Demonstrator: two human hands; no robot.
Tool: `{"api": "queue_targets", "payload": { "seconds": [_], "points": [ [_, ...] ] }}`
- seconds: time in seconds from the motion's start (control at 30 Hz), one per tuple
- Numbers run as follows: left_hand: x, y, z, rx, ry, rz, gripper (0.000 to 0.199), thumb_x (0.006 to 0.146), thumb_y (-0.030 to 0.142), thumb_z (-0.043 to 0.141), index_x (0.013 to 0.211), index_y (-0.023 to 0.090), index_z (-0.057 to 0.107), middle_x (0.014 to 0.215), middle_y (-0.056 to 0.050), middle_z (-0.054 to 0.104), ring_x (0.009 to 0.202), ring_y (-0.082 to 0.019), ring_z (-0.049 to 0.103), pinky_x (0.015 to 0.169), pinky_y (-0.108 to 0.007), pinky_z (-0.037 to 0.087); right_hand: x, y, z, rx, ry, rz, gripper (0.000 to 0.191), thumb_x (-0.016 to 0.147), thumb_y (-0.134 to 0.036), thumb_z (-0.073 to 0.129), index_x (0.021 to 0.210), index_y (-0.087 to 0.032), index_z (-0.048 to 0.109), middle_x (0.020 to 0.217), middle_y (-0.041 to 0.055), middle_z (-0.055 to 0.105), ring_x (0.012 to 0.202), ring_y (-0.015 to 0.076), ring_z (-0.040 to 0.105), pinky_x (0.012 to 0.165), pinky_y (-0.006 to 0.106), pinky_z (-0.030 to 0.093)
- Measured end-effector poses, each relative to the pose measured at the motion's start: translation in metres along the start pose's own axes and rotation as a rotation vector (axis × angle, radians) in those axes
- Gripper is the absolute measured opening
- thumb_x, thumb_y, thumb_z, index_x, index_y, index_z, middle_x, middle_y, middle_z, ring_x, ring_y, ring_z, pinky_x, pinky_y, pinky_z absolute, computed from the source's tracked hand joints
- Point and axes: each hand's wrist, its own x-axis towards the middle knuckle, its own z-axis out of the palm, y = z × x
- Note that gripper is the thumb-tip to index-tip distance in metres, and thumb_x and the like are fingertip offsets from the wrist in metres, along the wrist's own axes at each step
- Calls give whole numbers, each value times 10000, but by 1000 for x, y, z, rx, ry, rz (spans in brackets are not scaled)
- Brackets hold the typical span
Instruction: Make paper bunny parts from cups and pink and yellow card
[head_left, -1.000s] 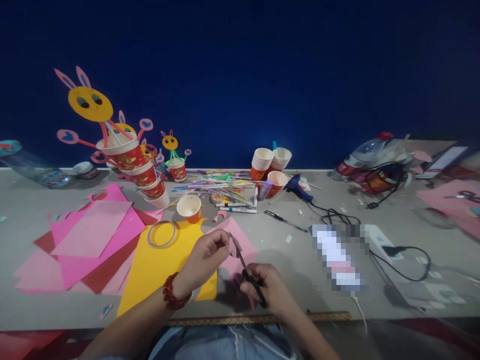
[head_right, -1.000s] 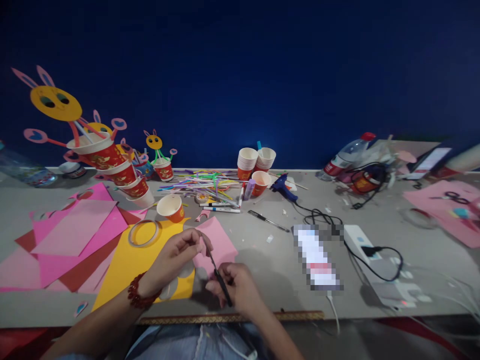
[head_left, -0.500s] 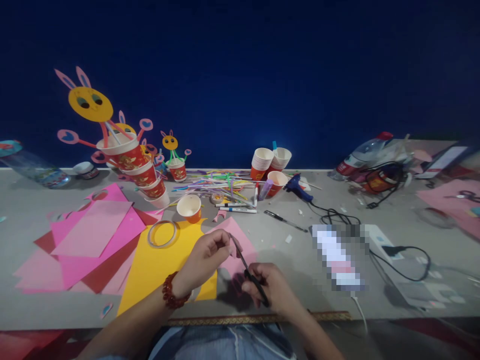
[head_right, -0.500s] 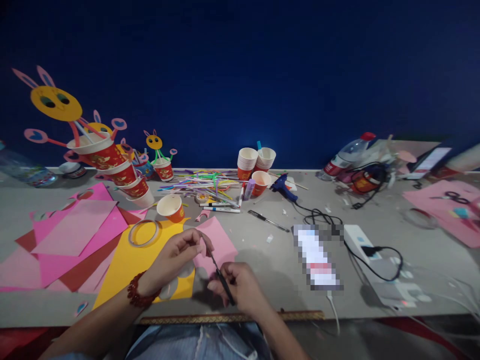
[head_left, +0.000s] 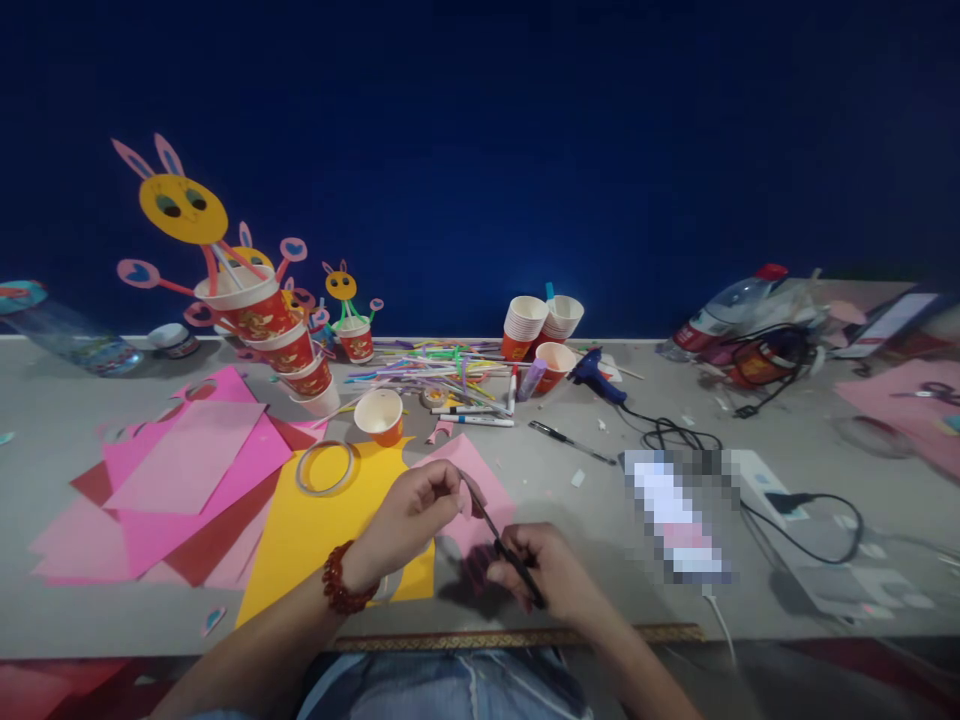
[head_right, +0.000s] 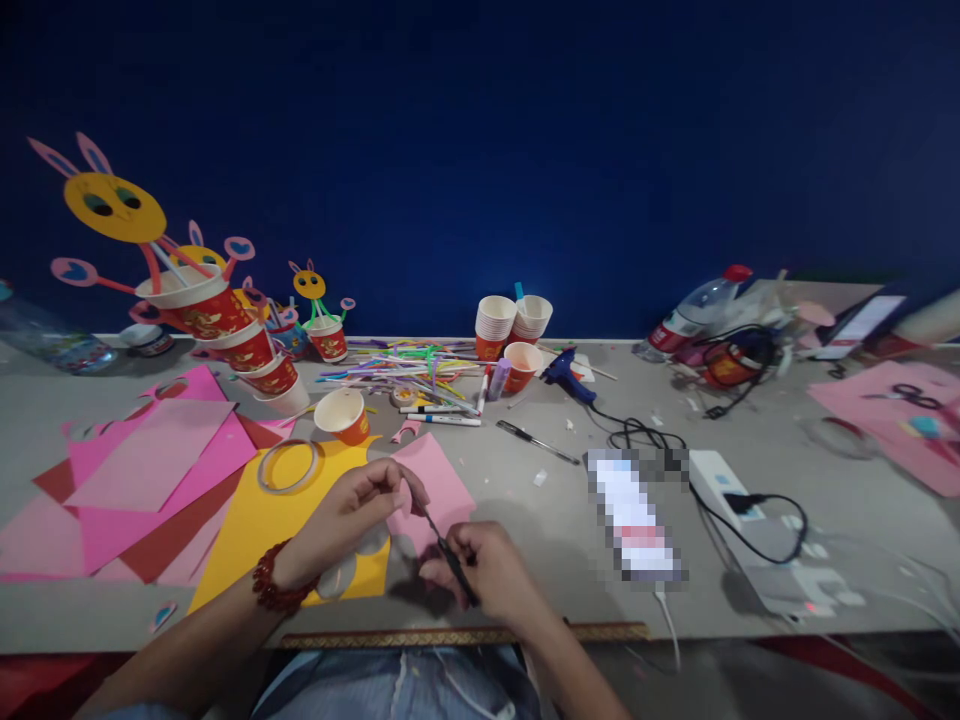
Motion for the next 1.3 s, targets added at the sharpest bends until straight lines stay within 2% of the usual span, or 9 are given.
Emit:
{"api": "queue_targets", "payload": {
  "seconds": [0.23,0.33,0.5,0.57,0.73,0.93,1.07,1.17,1.3],
  "points": [
    [0,2,1,1,11,4,237,859,352,618,714,188,528,795,-61,665,815,-203,634,771,-320,469,-2,-3,-3,66,-14,12,459,667,-562,754,589,-210,470,473,-44,528,431,108,477,432,215,328],
    [-1,0,1,-2,21,-6,246,851,353,633,715,189,511,774,-52,650,800,-193,625,755,-306,466,-1,-4,-2,117,-15,-39,467,654,-579,771,636,-202,496,521,-37,542,473,116,495,474,228,357],
    [-3,-10,2,72,12,-58,211,849,335,631,748,179,531,715,-9,582,678,-146,564,651,-257,436,7,-16,2,241,240,-182,378,657,-476,819,761,-184,602,694,3,614,629,155,562,606,260,448],
    [-3,-14,3,134,-13,-77,198,845,323,627,746,180,533,701,4,562,651,-134,531,618,-241,415,12,-23,2,231,286,-223,329,666,-423,819,793,-182,634,740,14,633,677,170,585,643,271,464],
    [-2,-20,5,296,-87,-49,152,850,255,588,726,171,563,700,-4,589,662,-133,517,627,-235,401,21,-33,-1,110,238,-215,218,677,-330,777,715,-171,633,624,-25,580,557,124,509,539,234,408],
    [-1,-16,0,283,-4,-2,58,827,180,538,771,186,551,743,1,583,704,-144,526,650,-237,408,24,-33,1,148,267,-210,204,667,-310,748,672,-184,587,609,-27,550,551,120,486,533,232,399],
    [1,-14,-1,346,-35,2,62,828,175,537,768,186,545,743,-1,602,701,-146,536,647,-240,405,26,-35,4,170,224,-237,250,689,-365,765,704,-181,597,655,-12,579,603,135,530,581,241,436],
    [1,-17,-1,420,-39,18,73,834,173,546,761,183,550,737,-4,613,699,-146,543,650,-243,407,29,-35,4,123,195,-208,272,678,-373,779,707,-181,589,617,-30,548,563,121,485,540,229,394],
    [1,-20,-3,367,12,14,90,866,214,571,782,183,561,751,-7,615,705,-145,562,652,-243,427,31,-32,5,148,241,-223,226,675,-314,757,679,-184,572,611,-31,532,557,116,460,533,228,375]
  ]
}}
